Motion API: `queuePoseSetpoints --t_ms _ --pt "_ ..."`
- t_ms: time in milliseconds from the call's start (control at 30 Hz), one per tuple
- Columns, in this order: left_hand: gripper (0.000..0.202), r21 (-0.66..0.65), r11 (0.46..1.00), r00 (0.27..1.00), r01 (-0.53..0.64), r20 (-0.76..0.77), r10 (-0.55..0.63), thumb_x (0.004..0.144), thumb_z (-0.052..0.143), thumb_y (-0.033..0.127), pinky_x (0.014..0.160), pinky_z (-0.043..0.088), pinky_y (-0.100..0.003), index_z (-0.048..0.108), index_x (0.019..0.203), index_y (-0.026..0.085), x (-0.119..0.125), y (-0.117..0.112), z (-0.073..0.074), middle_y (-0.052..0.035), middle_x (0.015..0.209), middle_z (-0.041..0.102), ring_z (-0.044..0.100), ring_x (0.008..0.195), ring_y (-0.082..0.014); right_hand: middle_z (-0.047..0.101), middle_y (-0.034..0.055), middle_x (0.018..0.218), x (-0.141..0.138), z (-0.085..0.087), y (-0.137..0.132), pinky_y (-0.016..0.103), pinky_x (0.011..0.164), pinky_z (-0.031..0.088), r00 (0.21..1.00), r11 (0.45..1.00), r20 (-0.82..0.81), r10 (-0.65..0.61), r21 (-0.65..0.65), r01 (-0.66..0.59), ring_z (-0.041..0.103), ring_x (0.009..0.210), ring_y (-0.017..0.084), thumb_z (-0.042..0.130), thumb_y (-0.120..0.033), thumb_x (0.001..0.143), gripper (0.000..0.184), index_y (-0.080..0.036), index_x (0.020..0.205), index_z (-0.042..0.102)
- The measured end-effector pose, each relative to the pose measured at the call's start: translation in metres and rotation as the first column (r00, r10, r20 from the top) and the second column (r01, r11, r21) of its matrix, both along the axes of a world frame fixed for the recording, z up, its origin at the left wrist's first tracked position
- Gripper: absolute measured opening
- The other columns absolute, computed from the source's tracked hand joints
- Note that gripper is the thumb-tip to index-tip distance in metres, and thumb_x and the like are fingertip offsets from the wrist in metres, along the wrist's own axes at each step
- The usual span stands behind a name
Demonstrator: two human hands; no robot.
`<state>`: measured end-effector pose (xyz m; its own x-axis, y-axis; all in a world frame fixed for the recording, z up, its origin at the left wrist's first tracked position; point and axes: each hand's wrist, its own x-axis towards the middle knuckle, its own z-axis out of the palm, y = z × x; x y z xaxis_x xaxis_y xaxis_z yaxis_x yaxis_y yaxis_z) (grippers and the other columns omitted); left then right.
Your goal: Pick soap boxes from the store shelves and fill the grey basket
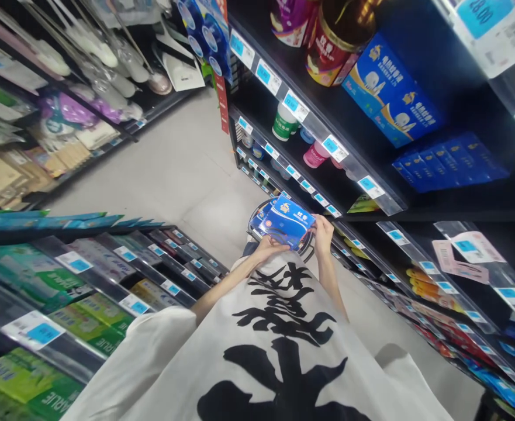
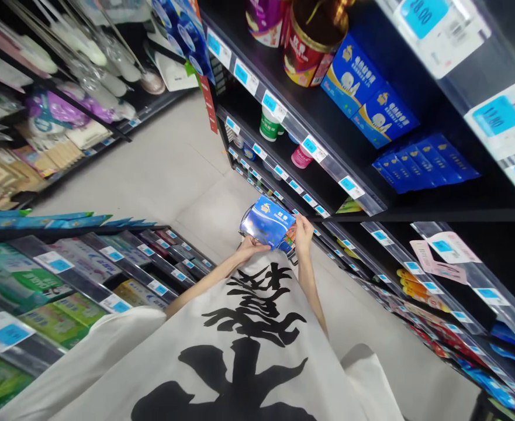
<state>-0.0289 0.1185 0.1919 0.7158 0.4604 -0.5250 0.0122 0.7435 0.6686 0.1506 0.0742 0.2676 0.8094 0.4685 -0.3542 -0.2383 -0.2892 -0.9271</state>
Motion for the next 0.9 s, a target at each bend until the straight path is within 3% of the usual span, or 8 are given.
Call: queuePoseSetpoints --t_ms 200,367,633,900 --pt "0.063 0.031 0.998 0.991 -0.059 -0.117 0.062 0.049 0.102 0.022 0.088 0.060 -0.043 0.070 0.103 0.015 0.002 -0.011 0.010 -0.0095 0.094 0.079 0.075 0.081 -0.0235 0.071 0.0024 0.076 -0.002 0.001 0.004 0.023 0.058 0.048 1.000 0.999 -0.009 0.028 0.031 -0.028 0.062 0.067 0.015 0.067 -0.056 0.078 0.042 -0.015 0.086 0.074" --pt "0.056 0.082 0.995 0.992 -0.064 -0.104 0.073 0.050 0.100 0.018 0.092 0.060 -0.049 0.070 0.098 0.016 0.005 -0.012 0.013 -0.0101 0.096 0.079 0.075 0.086 -0.0265 0.070 0.0019 0.076 -0.003 -0.001 0.002 0.023 0.059 0.046 0.999 0.999 -0.045 -0.006 0.039 0.008 0.061 0.066 0.014 0.067 -0.054 0.077 0.040 -0.015 0.084 0.074" --pt "0.058 0.152 0.988 0.993 -0.031 -0.104 0.047 0.051 0.099 0.016 0.092 0.059 -0.046 0.070 0.101 0.012 0.009 -0.010 0.012 -0.0103 0.097 0.078 0.074 0.088 -0.0257 0.069 0.0002 0.075 0.000 -0.003 -0.001 0.021 0.060 0.045 0.997 0.996 -0.060 -0.055 0.069 0.059 0.060 0.066 0.012 0.067 -0.047 0.078 0.033 -0.015 0.082 0.074" --pt "0.056 0.160 0.987 0.993 0.007 -0.118 0.012 0.052 0.099 0.017 0.090 0.060 -0.046 0.071 0.101 0.013 0.009 -0.008 0.018 -0.0113 0.095 0.079 0.075 0.086 -0.0263 0.065 -0.0017 0.067 0.000 -0.006 -0.006 0.020 0.053 0.042 0.995 0.996 -0.077 -0.071 0.057 0.076 0.055 0.060 0.011 0.067 -0.045 0.077 0.031 -0.016 0.083 0.074"
